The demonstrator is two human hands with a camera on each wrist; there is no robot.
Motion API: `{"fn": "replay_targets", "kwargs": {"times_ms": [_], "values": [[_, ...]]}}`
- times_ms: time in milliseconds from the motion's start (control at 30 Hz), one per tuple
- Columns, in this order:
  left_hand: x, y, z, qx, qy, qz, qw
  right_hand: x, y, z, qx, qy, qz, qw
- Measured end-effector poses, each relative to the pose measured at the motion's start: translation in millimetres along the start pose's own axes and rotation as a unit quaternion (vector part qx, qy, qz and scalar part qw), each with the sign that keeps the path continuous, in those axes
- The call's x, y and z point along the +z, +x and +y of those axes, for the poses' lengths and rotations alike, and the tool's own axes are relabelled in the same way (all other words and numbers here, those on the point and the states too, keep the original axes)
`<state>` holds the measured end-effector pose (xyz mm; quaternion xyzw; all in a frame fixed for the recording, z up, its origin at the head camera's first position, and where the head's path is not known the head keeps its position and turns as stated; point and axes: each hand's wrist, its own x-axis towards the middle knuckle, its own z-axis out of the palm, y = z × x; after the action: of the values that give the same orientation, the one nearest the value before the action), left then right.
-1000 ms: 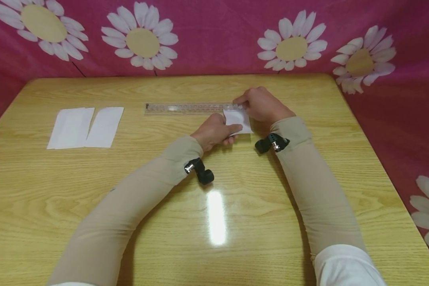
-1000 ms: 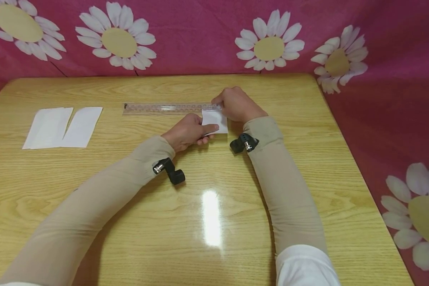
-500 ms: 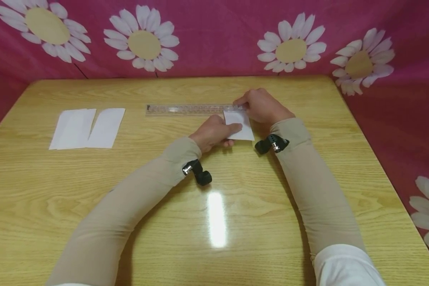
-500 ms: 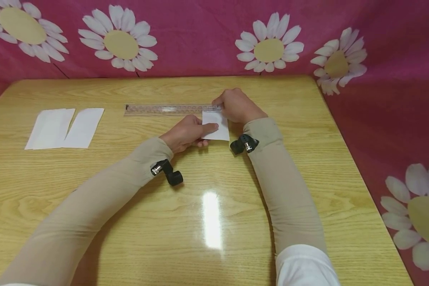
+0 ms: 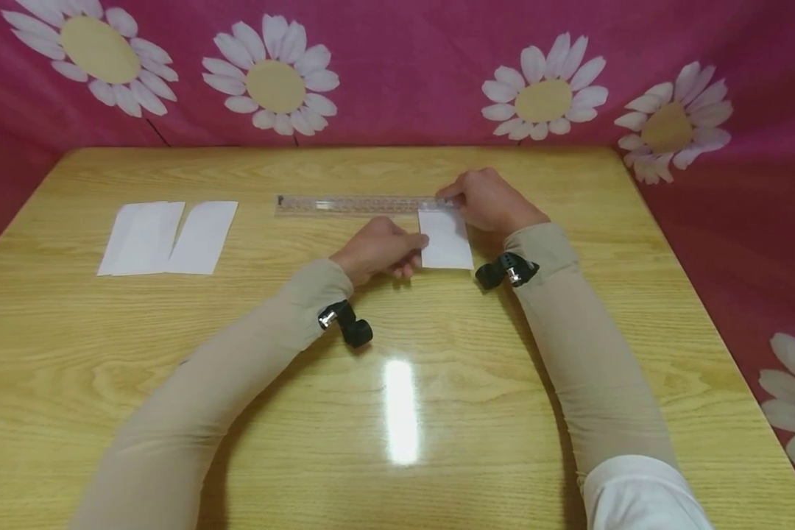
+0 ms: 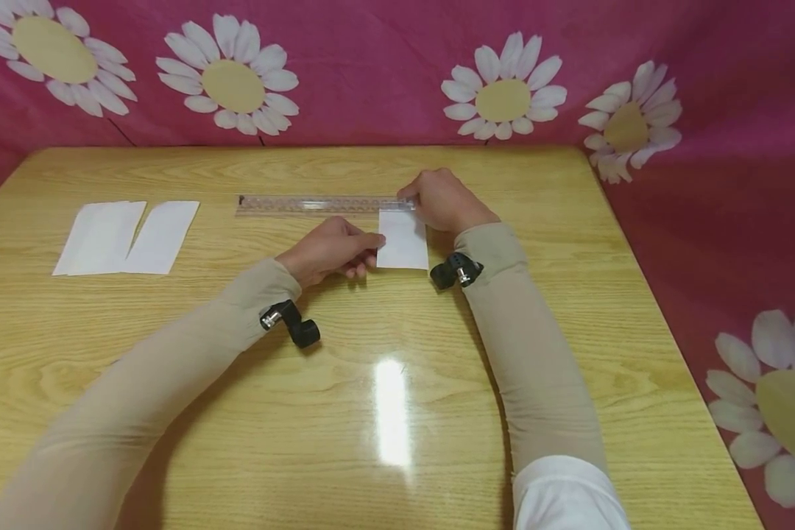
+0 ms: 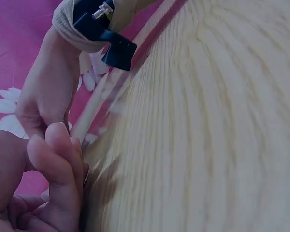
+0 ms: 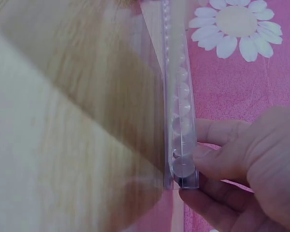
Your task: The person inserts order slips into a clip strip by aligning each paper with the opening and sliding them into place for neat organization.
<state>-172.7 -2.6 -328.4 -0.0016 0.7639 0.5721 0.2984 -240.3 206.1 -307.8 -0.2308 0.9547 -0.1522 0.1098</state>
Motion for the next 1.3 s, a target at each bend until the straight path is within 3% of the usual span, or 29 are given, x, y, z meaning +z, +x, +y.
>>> {"fn": "replay_targets", "kwargs": {"times_ms": [367,700,967,1300], "values": [[-37.8,-14.8,-13.1,0.063,0.066,0.030,0.9954,3.4,1,2,-0.012,-0.019,0.011,1.000],[-79.4,-29.1,-18.6,0.074,0.078,0.094,0.9897,4.1,0,2,-0.009,-0.022,0.015,1.000],[-105.9,-36.9,-19.7,0.084,0.069,0.144,0.9836,4.6,0,1,0.010,-0.021,0.007,1.000],[-124.0,-42.0,-26.8,0.091,0.031,0.179,0.9792,4.3,-2,-2,0.014,-0.004,0.006,1.000]]}}
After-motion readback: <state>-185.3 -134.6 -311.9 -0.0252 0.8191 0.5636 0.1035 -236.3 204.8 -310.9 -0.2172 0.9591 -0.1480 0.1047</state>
